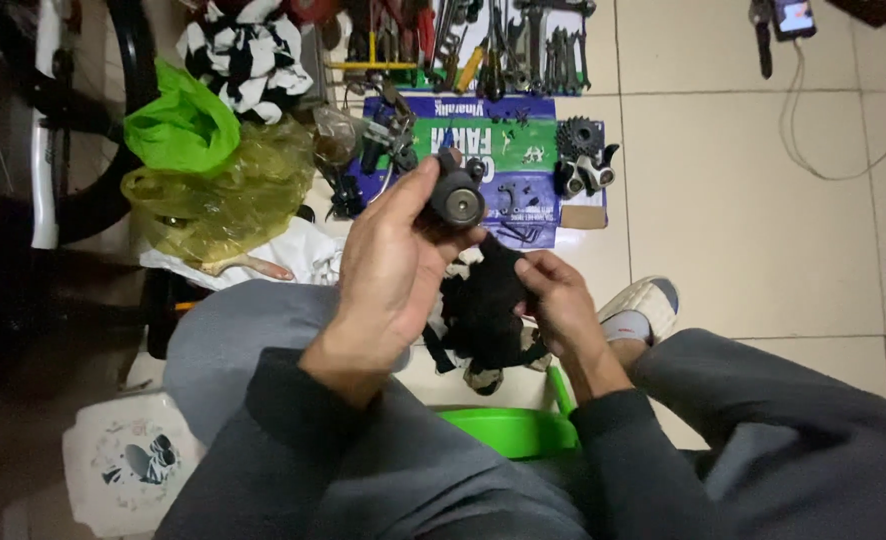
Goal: The person sits cross-legged on a stool and assembles a small black mechanical part, likely a bicycle hub. They insert a small metal pin into the component, rotate it to check the fit, and then wipe the part with a black cloth.
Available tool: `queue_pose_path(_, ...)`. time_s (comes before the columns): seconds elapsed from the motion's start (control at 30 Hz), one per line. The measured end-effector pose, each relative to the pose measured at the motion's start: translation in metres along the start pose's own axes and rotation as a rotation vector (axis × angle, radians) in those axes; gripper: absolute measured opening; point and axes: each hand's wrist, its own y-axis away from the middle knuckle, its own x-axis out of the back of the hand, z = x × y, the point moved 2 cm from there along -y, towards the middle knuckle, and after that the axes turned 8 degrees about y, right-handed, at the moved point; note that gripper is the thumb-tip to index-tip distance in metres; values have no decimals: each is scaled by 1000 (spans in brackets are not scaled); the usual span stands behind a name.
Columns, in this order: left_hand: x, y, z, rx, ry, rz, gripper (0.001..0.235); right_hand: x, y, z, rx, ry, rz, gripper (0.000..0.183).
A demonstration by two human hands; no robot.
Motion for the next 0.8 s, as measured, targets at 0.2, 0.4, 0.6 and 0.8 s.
queue_pose_path(0.2, 3, -8, -4, -13, 67, -84, 26, 12, 51, -75, 219, -158, -92, 7)
queue_pose_path(0.4, -6, 7, 0, 111, 24, -231, 49, 19, 94, -133, 513, -199, -176, 12)
queue_pose_path(0.6, -8, 6, -6, 167, -53, -330, 61, 27, 102, -149, 601, -208, -108, 16)
queue_pose_path(0.8, -18, 20, -2, 124, -263, -355, 53, 28, 106, -149, 628, -253, -141, 19)
